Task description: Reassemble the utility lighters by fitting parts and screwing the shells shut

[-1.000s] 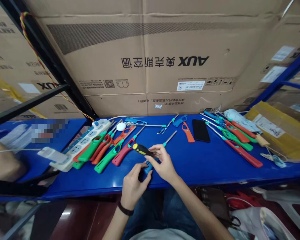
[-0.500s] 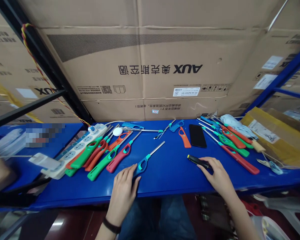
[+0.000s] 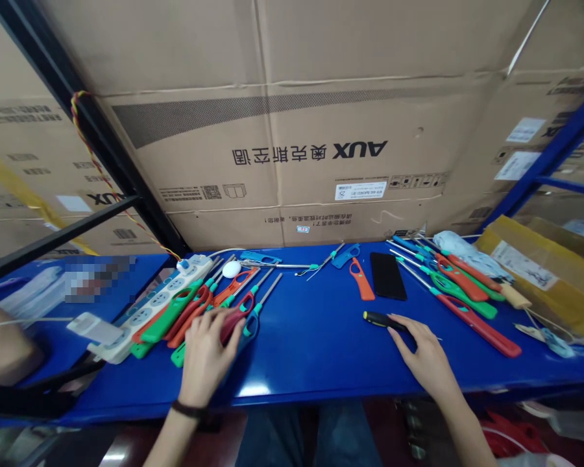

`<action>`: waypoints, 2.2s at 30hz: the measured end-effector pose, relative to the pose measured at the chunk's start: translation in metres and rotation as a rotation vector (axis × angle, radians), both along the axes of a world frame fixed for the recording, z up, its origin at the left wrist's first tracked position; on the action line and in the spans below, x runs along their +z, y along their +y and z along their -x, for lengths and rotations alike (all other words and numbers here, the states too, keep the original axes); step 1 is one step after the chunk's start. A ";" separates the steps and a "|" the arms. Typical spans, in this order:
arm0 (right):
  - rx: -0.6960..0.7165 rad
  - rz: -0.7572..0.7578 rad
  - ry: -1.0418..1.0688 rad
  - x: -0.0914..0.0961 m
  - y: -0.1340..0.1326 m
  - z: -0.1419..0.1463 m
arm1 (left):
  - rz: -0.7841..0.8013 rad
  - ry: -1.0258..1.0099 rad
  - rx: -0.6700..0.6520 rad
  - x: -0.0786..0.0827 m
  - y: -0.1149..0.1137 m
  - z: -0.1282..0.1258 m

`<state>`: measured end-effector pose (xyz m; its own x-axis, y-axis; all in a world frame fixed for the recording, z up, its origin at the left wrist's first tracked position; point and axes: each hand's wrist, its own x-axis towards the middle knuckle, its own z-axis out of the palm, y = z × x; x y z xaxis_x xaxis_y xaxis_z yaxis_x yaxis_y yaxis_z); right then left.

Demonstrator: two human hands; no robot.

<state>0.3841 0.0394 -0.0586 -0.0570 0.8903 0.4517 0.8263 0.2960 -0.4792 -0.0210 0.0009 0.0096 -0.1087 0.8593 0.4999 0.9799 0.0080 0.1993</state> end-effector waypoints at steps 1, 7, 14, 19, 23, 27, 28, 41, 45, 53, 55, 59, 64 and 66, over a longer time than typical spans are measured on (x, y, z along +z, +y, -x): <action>0.002 0.001 0.006 0.000 0.000 0.000 | 0.046 0.016 0.060 0.010 0.012 0.006; -0.020 -0.032 0.019 -0.001 0.001 0.001 | 0.540 0.117 0.191 0.037 0.096 0.042; -0.080 -0.033 -0.039 0.001 -0.002 0.003 | 0.618 0.145 0.091 0.032 0.115 0.052; -0.057 0.044 -0.073 0.000 -0.001 0.003 | 0.415 0.182 0.112 0.041 0.095 0.041; -0.282 -0.031 -0.098 -0.006 -0.003 0.000 | 0.412 0.052 -0.037 0.047 0.075 0.022; -0.534 -0.190 -0.070 -0.003 -0.003 0.004 | 0.622 -0.225 -0.415 0.041 0.054 -0.009; -0.534 -0.209 -0.050 0.001 -0.001 0.007 | 0.678 -0.250 -0.486 0.037 0.050 -0.018; -0.183 0.234 -0.227 0.053 0.076 0.083 | 0.482 -0.240 -0.680 -0.006 0.029 -0.101; -0.142 0.300 -0.260 0.055 0.062 0.081 | 0.429 -0.256 -0.700 -0.015 0.024 -0.100; 0.103 0.493 -0.317 0.078 0.046 0.060 | 0.289 -0.196 -0.776 -0.023 0.021 -0.099; 0.166 0.567 -0.310 0.082 0.052 0.055 | 0.267 -0.191 -0.775 -0.022 0.020 -0.099; 0.250 0.679 -0.282 0.082 0.066 0.054 | 0.255 -0.189 -0.787 -0.021 0.019 -0.099; 0.310 0.680 -0.239 0.076 0.072 0.063 | 0.236 -0.208 -0.773 -0.022 0.020 -0.097; 0.325 0.608 -0.229 0.074 0.073 0.065 | 0.235 -0.214 -0.762 -0.022 0.020 -0.097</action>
<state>0.3193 0.1123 0.0152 -0.3955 0.9021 -0.1728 0.8409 0.2800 -0.4631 0.0758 0.0211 -0.0127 0.4732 0.8157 0.3328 0.6747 -0.5785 0.4584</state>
